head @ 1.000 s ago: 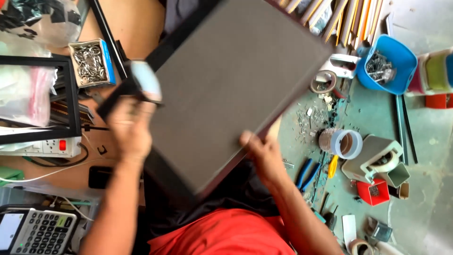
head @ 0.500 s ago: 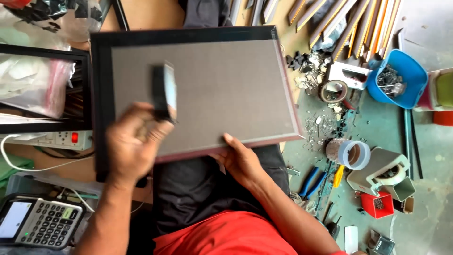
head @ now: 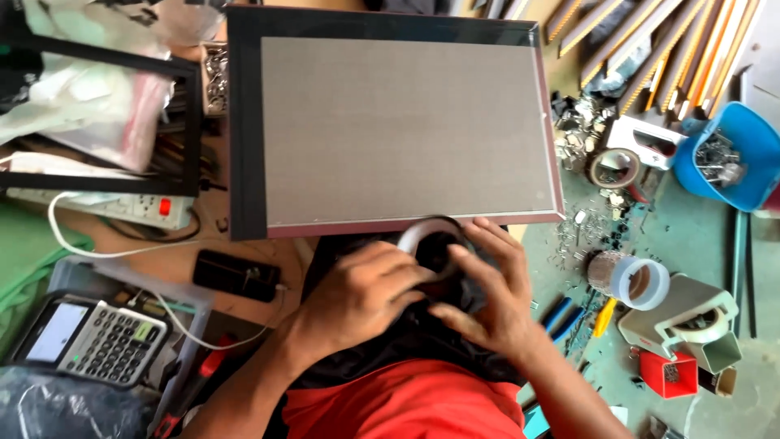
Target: The person picks up a picture frame with its backing board, then applies black tape along the edges of the backing, pressing the tape down around the frame while seated at a cluttered workbench. They finish by placing the taped frame down on the bench.
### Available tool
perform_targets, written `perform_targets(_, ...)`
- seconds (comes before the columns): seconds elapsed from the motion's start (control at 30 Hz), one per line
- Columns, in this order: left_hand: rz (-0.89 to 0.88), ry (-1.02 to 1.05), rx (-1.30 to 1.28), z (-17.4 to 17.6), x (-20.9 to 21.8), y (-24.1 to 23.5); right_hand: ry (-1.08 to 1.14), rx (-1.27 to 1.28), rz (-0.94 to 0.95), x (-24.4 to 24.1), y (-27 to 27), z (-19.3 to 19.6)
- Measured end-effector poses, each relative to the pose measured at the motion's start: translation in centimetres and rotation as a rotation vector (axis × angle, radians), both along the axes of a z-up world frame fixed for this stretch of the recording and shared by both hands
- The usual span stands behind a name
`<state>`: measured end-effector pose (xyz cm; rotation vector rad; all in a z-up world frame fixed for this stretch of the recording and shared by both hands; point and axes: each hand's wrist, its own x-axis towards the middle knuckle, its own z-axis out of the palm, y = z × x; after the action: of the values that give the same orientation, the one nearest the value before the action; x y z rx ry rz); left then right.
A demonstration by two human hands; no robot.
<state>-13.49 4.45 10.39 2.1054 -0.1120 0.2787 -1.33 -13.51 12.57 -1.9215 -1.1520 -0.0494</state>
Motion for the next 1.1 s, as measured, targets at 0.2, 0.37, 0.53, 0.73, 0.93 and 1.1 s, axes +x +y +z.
perform_targets(0.2, -0.047, -0.037, 0.102, -1.1, 0.1, 0.0, -0.083, -0.234, 0.344, 1.1, -0.3, -2.2)
perform_targets(0.37, 0.199, -0.041, -0.115, -0.5, -0.4, -0.6, 0.078, -0.121, 0.216, 0.4, -1.3, -3.7)
perform_targets(0.53, 0.37, 0.07, -0.504, -2.1, -0.9, -2.0, 0.091, -0.018, 0.19, 0.3, -0.8, -3.6)
perform_targets(0.73, 0.532, 0.117, -0.567, -2.2, -1.9, -1.3, 0.101, -0.017, 0.214, 0.6, -1.4, -3.1)
perform_targets(0.93, 0.852, 0.256, -0.268, 0.0, -5.4, 7.3, 0.408, -0.207, 0.049, 12.0, -16.6, -9.1)
perform_targets(1.1, 0.854, 0.293, -0.18, -2.7, -9.1, 14.2, 0.544, -0.265, -0.423, 21.4, -28.5, -15.0)
